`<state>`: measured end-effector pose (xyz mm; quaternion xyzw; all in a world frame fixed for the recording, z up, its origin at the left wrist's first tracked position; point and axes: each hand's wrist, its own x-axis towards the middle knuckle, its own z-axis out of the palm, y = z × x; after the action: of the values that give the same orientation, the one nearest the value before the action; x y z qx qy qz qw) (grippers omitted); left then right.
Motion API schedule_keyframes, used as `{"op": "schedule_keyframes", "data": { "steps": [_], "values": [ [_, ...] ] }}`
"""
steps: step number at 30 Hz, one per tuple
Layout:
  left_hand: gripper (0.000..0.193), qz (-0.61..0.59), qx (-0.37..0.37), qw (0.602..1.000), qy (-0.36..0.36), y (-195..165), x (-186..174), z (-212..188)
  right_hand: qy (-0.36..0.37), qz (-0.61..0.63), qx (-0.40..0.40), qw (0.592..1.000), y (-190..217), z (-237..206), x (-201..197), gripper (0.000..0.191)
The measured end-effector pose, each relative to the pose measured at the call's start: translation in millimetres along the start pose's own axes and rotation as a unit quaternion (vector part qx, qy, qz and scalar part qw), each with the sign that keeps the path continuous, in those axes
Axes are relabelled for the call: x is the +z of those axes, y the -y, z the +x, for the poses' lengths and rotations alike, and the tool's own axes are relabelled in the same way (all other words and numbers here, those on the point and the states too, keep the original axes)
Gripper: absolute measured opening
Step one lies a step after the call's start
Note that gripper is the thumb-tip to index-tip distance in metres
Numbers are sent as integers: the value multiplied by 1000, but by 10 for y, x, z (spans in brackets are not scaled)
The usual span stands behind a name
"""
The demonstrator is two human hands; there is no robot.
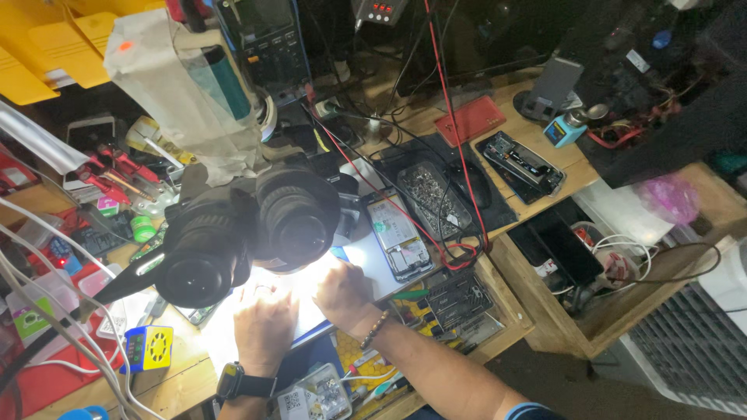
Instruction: The person sits at a workbench and uses tweezers to pick small electronic components from a plastic container. They place the components onto a white surface under a microscope and continue to manipulate them with the tweezers.
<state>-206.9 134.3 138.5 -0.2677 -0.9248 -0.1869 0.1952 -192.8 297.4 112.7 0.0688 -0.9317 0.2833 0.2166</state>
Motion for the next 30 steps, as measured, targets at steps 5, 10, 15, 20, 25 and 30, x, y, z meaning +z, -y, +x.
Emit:
{"op": "schedule_keyframes", "data": {
  "steps": [5, 10, 15, 20, 25, 30],
  "values": [
    [18, 5, -12, 999, 29, 16, 0, -29, -17, -1, -13, 1000, -37, -14, 59, 5],
    [17, 4, 1, 1000, 13, 7, -17, -14, -18, -1, -1, 1000, -32, -9, 53, 5],
    [17, 9, 2, 1000, 12, -7, -24, 3, -19, 5, -17, 1000, -10, 3, -6, 7],
    [16, 11, 8, 1000, 6, -11, -25, 19, -12, 4, -4, 1000, 5, 10, -19, 8],
    [16, 15, 9, 1000, 5, -8, -36, 1, -17, 10, 14, 1000, 33, 9, -12, 8],
    [17, 11, 3, 1000, 17, 10, -24, -20, -12, 34, 56, 998, 76, 1, -42, 7]
  ]
}}
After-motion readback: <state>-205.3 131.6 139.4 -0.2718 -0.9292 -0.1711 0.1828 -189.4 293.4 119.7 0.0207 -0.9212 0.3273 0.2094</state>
